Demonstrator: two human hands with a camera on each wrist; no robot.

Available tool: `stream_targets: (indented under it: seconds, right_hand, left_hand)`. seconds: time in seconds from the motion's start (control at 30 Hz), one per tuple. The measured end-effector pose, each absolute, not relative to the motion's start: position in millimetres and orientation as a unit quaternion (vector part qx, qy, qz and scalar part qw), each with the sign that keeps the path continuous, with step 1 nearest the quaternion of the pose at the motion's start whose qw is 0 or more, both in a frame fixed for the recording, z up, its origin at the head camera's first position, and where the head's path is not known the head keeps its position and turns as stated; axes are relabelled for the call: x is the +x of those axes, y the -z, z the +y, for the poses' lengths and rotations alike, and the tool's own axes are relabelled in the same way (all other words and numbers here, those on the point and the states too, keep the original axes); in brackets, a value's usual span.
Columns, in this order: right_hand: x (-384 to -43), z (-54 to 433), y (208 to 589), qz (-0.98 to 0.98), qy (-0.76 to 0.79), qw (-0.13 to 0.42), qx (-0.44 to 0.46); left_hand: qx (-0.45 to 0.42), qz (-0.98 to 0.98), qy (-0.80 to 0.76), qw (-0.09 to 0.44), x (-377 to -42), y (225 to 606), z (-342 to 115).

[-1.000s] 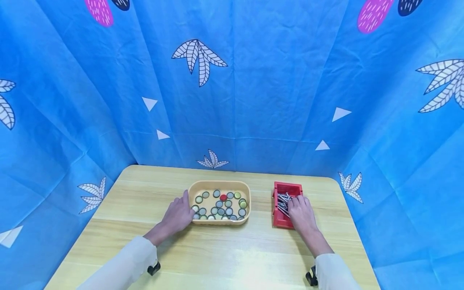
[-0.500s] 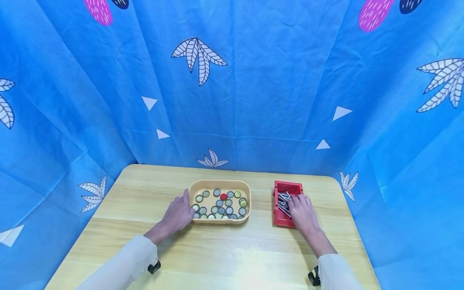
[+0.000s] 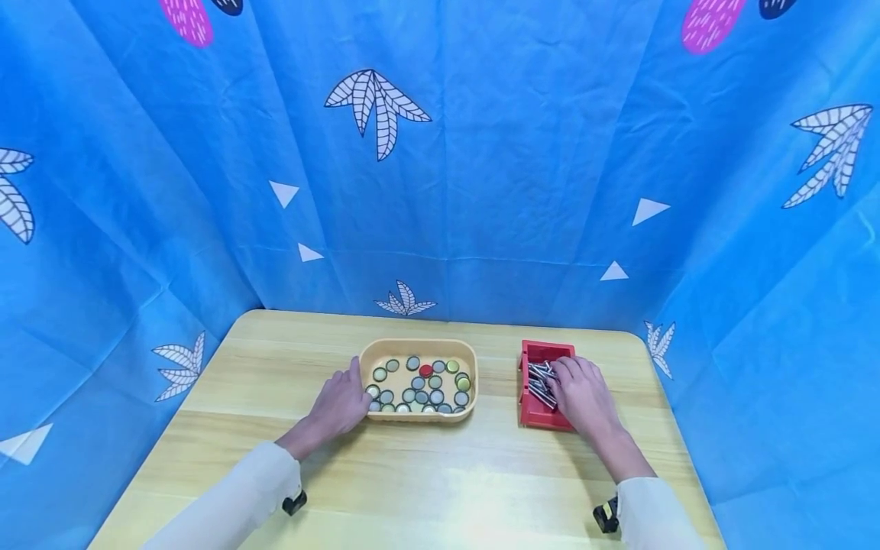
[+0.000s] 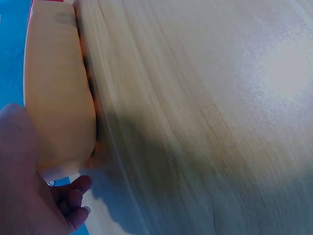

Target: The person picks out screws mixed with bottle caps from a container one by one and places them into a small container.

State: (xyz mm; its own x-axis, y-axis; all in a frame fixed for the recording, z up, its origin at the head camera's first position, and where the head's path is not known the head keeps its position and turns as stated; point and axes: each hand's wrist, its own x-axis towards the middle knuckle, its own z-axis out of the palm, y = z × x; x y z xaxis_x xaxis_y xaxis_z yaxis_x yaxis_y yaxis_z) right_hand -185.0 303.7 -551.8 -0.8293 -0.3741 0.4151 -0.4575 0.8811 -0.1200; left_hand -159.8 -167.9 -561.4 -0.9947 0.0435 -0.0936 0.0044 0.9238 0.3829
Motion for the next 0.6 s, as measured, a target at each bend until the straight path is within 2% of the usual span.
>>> stream_targets:
  seconds: [0.23, 0.6]
  right_hand:
    - [-180.2, 306.3, 536.1, -0.965, -0.119, 0.149, 0.18]
    - [-177.7, 316.6, 519.1, -0.97, -0.105, 0.152, 0.155]
  left_hand:
    - [0.016, 0.979, -0.196, 0.049, -159.5, 557.0, -165.8]
    - [0.019, 0.978, -0.199, 0.05, -160.3, 551.2, -168.0]
